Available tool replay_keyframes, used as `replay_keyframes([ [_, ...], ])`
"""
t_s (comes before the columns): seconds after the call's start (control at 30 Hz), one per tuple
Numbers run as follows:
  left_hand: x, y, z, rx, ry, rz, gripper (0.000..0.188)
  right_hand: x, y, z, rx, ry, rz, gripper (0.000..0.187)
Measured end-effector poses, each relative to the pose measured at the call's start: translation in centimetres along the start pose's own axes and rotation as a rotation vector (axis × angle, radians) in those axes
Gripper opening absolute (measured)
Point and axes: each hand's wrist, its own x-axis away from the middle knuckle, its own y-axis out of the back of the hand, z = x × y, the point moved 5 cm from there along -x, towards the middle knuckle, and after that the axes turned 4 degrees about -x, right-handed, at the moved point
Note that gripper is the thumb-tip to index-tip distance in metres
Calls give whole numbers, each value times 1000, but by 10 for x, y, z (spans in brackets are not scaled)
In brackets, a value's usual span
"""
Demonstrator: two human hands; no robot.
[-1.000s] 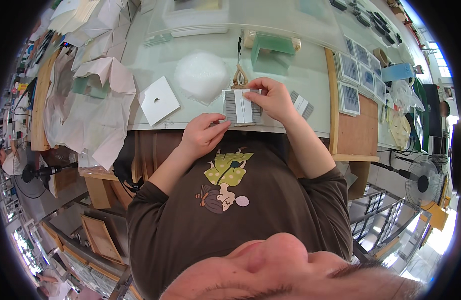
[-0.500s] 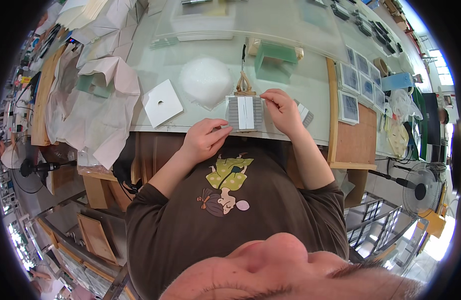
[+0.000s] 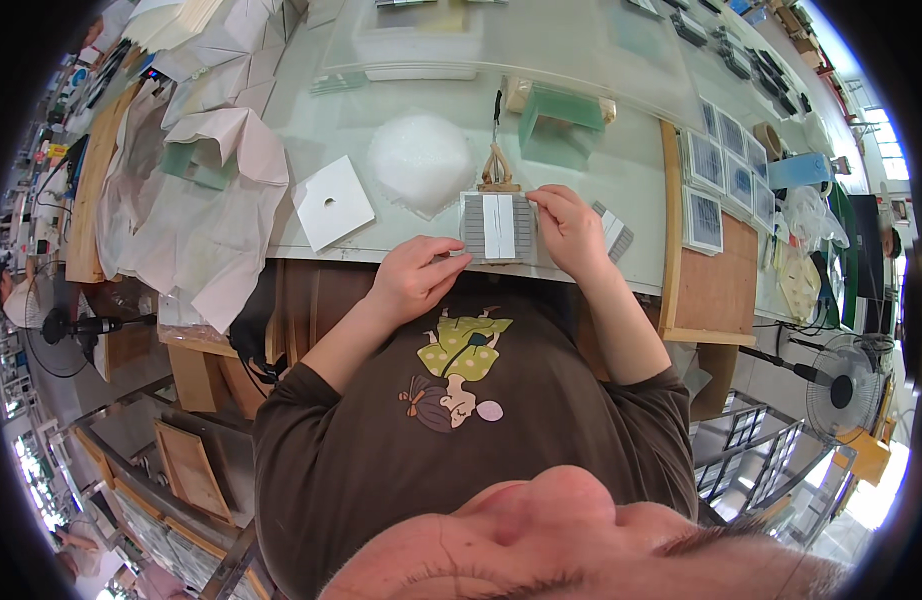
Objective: The person repeatedly assembles small solar panels by layering plastic film, a solar cell, and a top frame on a jig by hand, then places the finished panels onto a stack.
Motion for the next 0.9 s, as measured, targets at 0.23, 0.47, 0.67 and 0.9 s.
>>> replay_keyframes([
  [0.23, 1, 1, -2, -6, 7, 9, 27, 2, 3, 1, 19, 38, -80, 19],
  [0.47, 6, 46, 18, -227, 204, 15, 25, 8, 16, -7, 33, 37, -123, 18],
  [0.67, 31, 110, 83, -506, 730, 326, 39, 16, 23, -17, -3, -48, -149, 16],
  [0.9, 37, 127, 104, -239, 787, 329, 31, 19, 23, -20, -11, -60, -136, 16],
])
